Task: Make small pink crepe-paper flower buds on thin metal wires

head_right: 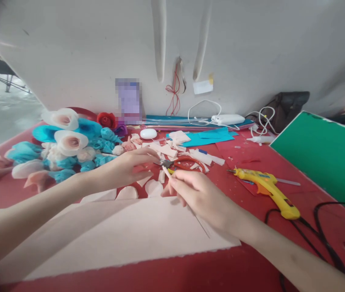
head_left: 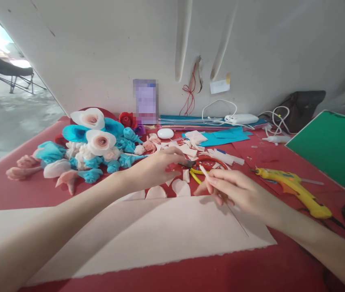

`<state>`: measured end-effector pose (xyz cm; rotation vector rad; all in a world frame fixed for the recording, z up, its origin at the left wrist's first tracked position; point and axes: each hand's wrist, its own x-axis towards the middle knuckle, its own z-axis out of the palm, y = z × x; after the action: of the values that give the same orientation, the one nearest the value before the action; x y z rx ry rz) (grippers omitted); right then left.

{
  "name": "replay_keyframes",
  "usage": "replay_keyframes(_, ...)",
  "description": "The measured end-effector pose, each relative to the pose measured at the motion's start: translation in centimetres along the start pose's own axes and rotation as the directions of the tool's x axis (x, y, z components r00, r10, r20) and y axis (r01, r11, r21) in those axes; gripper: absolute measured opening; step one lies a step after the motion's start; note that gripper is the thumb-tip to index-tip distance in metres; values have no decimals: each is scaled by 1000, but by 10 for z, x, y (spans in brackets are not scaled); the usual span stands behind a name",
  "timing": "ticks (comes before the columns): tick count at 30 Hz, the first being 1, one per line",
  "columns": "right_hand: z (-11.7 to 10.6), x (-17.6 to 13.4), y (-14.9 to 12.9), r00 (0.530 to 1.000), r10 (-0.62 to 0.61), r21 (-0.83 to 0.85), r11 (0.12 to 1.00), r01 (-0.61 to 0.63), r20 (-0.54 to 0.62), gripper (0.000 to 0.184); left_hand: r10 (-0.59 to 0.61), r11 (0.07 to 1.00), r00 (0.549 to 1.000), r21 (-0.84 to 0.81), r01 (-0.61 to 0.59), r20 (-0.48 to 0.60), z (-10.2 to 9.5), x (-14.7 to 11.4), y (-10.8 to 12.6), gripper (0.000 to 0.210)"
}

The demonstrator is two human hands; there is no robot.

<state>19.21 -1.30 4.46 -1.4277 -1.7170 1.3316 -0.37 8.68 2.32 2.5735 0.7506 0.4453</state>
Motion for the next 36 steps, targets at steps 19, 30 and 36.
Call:
replay_keyframes(19, 9, 5, 12, 994, 66, -228, 972, -46, 82, 31, -117, 993, 942, 67, 100, 316, -7, -2, 5, 20)
replay_keyframes(30, 9, 4, 9, 999, 40, -353, 935, -27, 30, 31, -74, 993, 939, -62, 100, 337, -11, -4, 11, 17)
replay_keyframes(36, 9, 2, 8, 997, 37, -397, 918, -10, 61, 31, -71, 992, 942, -79, 102, 328, -11, -5, 11, 16)
